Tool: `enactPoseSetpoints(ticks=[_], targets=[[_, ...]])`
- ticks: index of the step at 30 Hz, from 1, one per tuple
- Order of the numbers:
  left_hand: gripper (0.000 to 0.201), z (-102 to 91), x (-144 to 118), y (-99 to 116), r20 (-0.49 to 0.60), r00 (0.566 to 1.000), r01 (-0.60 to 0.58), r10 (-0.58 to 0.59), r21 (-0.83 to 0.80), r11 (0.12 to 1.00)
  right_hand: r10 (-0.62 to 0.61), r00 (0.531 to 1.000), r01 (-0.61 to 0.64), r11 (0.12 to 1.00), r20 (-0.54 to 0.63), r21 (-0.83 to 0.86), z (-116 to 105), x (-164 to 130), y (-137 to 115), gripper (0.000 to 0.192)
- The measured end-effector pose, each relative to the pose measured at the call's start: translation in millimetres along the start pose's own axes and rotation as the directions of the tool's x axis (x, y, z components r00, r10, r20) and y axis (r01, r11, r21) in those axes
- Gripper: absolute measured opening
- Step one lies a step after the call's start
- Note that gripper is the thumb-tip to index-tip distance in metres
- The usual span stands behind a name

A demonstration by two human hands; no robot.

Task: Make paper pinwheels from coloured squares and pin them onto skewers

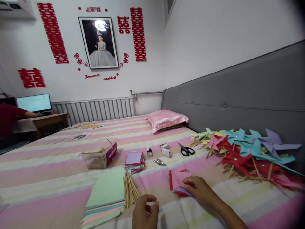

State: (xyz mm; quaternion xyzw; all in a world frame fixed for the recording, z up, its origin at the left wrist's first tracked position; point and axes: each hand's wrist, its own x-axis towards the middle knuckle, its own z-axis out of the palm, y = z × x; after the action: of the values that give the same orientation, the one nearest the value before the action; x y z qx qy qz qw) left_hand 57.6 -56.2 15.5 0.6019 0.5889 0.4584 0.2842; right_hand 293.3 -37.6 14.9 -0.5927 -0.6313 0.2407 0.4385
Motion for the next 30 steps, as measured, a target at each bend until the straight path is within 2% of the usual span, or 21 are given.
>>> enactPoseSetpoints(ticks=[4,7,10,12,15,17,19,21,27,30], targets=[[0.022,0.6,0,0,-0.007,1.000,0.002,-0.002,0.000,1.000,-0.028,0.998,0.024,0.998,-0.051,-0.060,3,6,2,0.025],[0.022,1.2,0,1,-0.007,1.000,0.003,-0.003,0.006,1.000,-0.002,0.988,-0.008,0.998,-0.157,-0.066,4,10,4,0.024],[0.022,1.1,0,0,-0.003,1.000,0.007,-0.007,0.013,1.000,0.049,0.958,-0.064,0.997,-0.284,-0.045,2,13,5,0.025],[0.022,0.6,0,0,0.002,1.000,0.009,-0.009,0.013,1.000,0.084,0.919,-0.099,0.995,-0.384,-0.022,-1,14,4,0.027],[0.021,-0.3,0,-1,0.003,1.000,0.006,-0.006,0.008,1.000,0.111,0.832,-0.115,0.993,-0.544,0.026,-7,14,-3,0.032],[0.020,-0.5,0,-2,-0.002,1.000,0.007,-0.007,0.002,1.000,0.113,0.775,-0.093,0.994,-0.622,0.065,-9,12,-11,0.035],[0.019,-0.6,0,-2,-0.009,1.000,0.012,-0.012,-0.009,1.000,0.111,0.743,-0.049,0.992,-0.660,0.113,-8,9,-22,0.036],[0.019,-0.8,0,-1,-0.014,1.000,0.015,-0.015,-0.021,1.000,0.116,0.743,0.001,0.985,-0.659,0.174,-3,5,-33,0.035],[0.019,-3.0,-3,4,-0.023,1.000,0.010,-0.012,-0.057,0.998,0.188,0.792,0.064,0.921,-0.581,0.385,14,-1,-48,0.034],[0.020,-4.1,-5,6,-0.022,0.999,0.030,-0.032,-0.098,0.995,0.258,0.842,0.039,0.847,-0.474,0.531,17,2,-46,0.035]])
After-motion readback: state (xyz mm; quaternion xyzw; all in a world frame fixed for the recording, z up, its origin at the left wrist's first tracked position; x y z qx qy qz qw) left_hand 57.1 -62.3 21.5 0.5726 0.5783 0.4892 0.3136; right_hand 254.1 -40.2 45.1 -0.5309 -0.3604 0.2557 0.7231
